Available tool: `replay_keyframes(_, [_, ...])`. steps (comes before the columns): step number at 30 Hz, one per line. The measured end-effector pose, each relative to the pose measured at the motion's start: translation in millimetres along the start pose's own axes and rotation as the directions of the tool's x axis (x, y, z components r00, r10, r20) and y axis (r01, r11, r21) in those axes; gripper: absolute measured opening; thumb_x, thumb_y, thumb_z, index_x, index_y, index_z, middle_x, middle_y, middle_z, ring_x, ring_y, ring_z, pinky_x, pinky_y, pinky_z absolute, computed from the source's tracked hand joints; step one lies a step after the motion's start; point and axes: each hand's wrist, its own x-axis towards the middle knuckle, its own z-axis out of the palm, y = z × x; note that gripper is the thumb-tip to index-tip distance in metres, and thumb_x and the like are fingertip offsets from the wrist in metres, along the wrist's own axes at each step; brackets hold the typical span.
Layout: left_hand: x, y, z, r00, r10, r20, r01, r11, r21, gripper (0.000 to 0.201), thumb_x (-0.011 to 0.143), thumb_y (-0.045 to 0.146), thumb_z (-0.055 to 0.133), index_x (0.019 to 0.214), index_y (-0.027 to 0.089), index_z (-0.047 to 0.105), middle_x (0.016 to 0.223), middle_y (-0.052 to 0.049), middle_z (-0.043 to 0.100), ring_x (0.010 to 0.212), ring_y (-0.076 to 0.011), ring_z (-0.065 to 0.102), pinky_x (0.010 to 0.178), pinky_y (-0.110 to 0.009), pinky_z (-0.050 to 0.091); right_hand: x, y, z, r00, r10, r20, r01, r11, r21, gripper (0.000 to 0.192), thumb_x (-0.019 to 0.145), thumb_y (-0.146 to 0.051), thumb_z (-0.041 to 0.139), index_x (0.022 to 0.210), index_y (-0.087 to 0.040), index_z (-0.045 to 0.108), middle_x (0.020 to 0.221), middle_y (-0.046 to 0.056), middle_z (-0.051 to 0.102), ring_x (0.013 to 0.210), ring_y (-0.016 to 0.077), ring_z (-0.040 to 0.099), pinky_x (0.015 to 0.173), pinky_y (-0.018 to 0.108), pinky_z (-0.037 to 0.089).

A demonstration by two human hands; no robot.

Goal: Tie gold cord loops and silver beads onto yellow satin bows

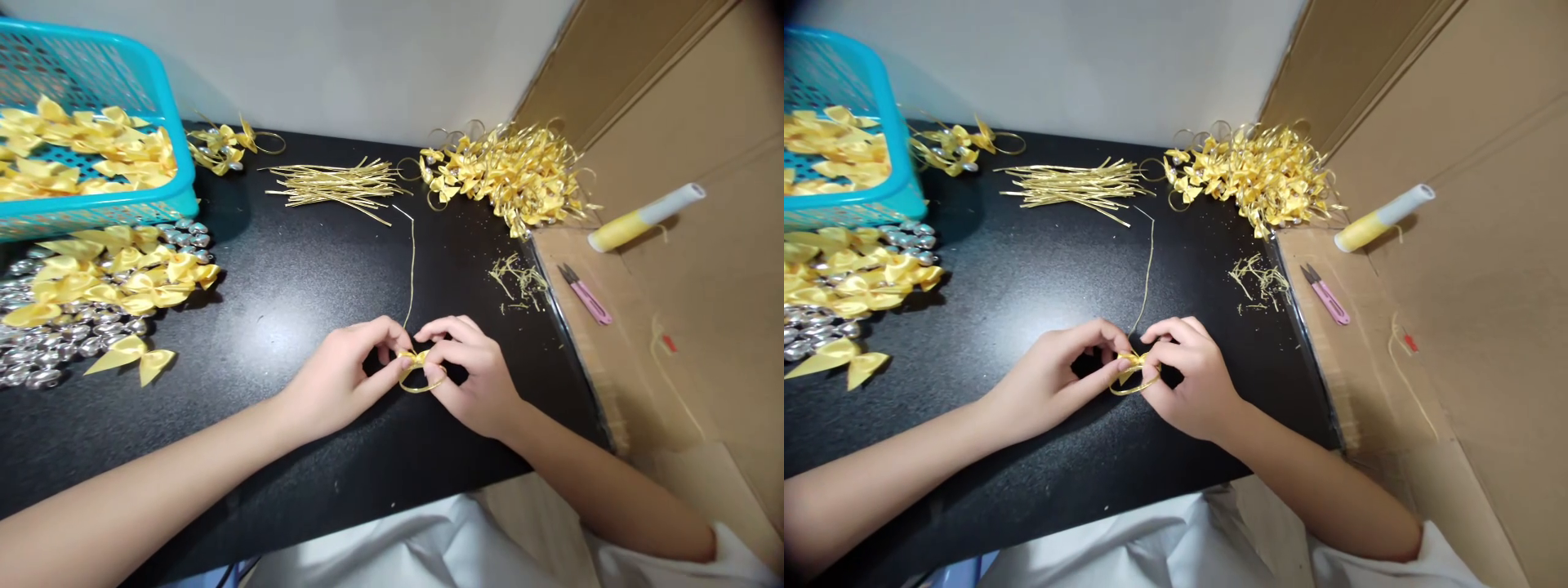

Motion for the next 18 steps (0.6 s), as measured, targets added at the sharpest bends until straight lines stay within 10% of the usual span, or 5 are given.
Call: replay_keyframes(18, [-0.3, -1.7, 4.6, 1.000, 0.004, 0.002, -0.004, 0.999, -0.036, 0.006, 0.089, 0.019, 0.057, 0.084, 0.017, 0.061, 0.076, 0.003, 0.065, 0.071, -0.0099, 0.056, 0.069, -0.022, 0.046, -0.9, 4.6, 6.1, 0.998, -0.047, -0.050, 0.049, 0.998, 0.039, 0.019, 0.080, -0.008, 0.053, 0.063, -0.017, 0.056, 0.068, 0.004, 0.062, 0.065, 0.0142, 0.057, 0.064, 0.029, 0.047])
